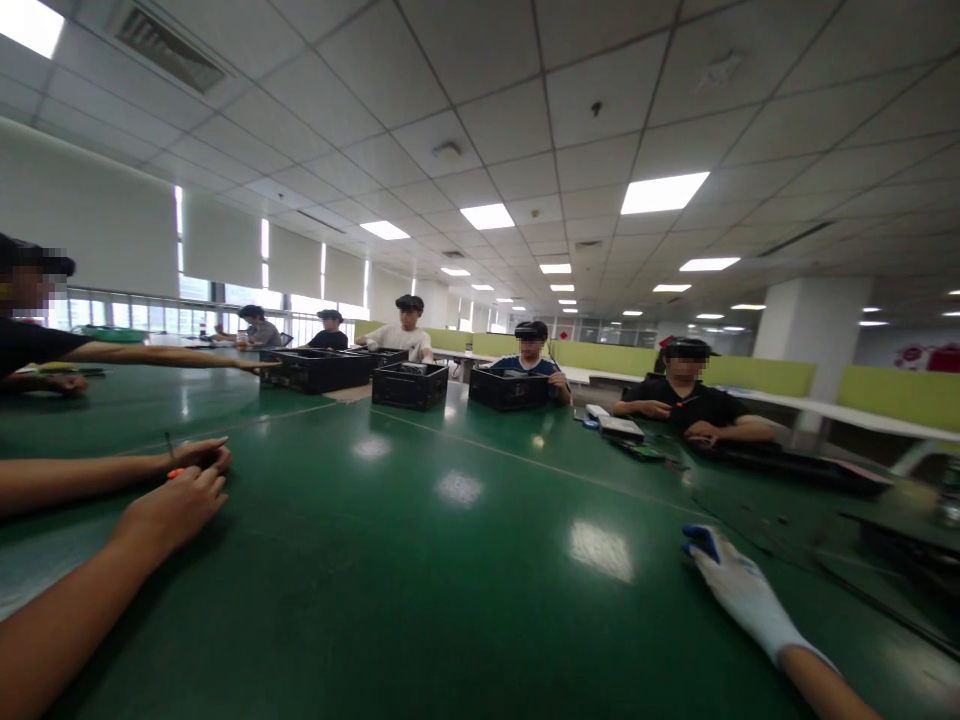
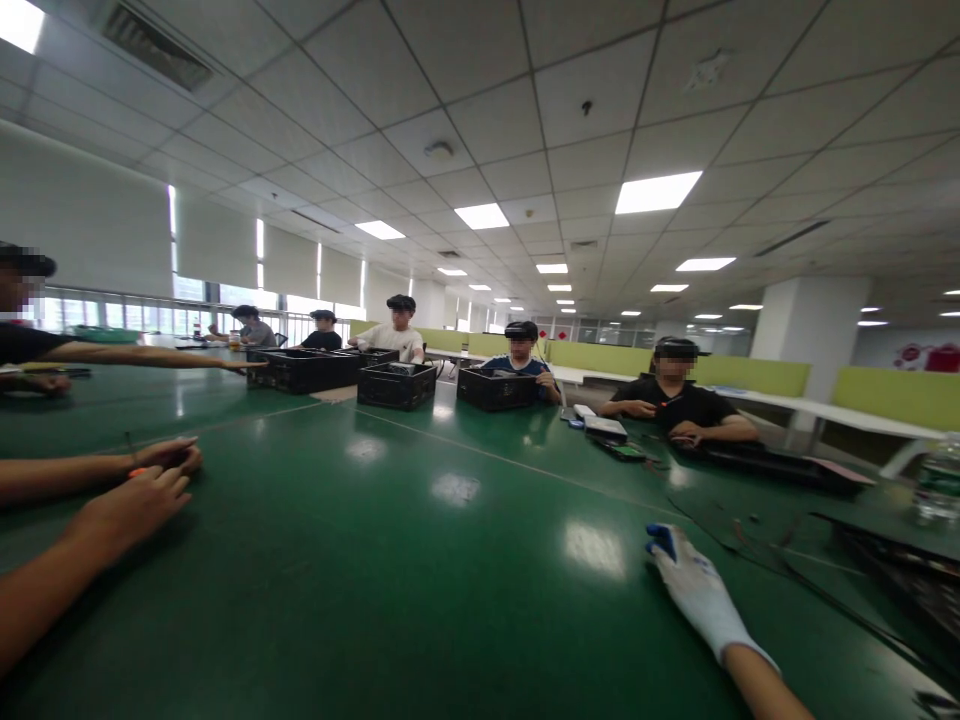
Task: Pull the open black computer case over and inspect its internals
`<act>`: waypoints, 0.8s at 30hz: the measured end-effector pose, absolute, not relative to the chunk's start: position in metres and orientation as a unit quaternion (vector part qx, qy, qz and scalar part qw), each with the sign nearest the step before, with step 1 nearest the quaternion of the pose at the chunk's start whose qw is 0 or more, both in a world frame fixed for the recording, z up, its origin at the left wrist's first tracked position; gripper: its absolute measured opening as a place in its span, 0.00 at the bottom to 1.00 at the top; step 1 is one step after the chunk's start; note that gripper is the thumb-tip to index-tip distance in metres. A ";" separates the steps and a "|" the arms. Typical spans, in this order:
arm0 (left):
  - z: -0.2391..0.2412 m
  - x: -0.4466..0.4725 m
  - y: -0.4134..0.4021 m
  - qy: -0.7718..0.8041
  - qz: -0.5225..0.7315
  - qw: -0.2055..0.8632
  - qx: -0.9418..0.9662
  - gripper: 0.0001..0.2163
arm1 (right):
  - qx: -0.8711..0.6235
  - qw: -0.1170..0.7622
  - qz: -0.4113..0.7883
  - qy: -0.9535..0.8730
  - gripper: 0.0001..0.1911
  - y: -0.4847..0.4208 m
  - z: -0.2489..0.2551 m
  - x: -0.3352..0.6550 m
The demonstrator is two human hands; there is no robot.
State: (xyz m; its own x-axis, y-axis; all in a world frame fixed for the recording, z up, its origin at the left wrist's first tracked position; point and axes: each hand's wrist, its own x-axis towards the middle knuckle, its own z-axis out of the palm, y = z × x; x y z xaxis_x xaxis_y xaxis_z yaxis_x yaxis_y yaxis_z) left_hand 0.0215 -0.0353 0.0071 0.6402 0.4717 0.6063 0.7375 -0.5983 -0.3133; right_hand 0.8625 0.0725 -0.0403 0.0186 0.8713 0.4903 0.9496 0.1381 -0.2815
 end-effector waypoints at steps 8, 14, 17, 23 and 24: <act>0.017 0.033 -0.044 -0.360 -0.221 0.308 -0.853 0.36 | -0.625 0.286 -0.098 -0.720 0.22 0.061 -0.038 0.861; 0.059 0.087 -0.075 -0.356 -0.191 0.279 -0.871 0.30 | -0.615 0.222 -0.180 -0.735 0.23 0.062 -0.055 0.871; 0.078 0.211 -0.112 -0.247 -0.132 0.230 -0.932 0.29 | -0.603 0.202 -0.214 -0.741 0.22 0.063 -0.062 0.875; 0.063 0.464 -0.133 -0.179 -0.202 0.178 -0.946 0.15 | -0.576 0.263 -0.228 -0.740 0.20 0.061 -0.057 0.867; 0.068 0.475 -0.118 -0.206 -0.215 0.177 -0.938 0.15 | -0.575 0.264 -0.222 -0.742 0.20 0.061 -0.056 0.866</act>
State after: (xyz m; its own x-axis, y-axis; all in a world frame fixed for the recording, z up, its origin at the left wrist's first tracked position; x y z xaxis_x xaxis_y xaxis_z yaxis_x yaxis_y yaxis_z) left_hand 0.4751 -0.1177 0.0683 0.8223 0.3101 0.4771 0.4628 -0.8522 -0.2439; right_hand 0.8660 0.0606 -0.0556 -0.1990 0.7354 0.6477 0.9705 0.2397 0.0261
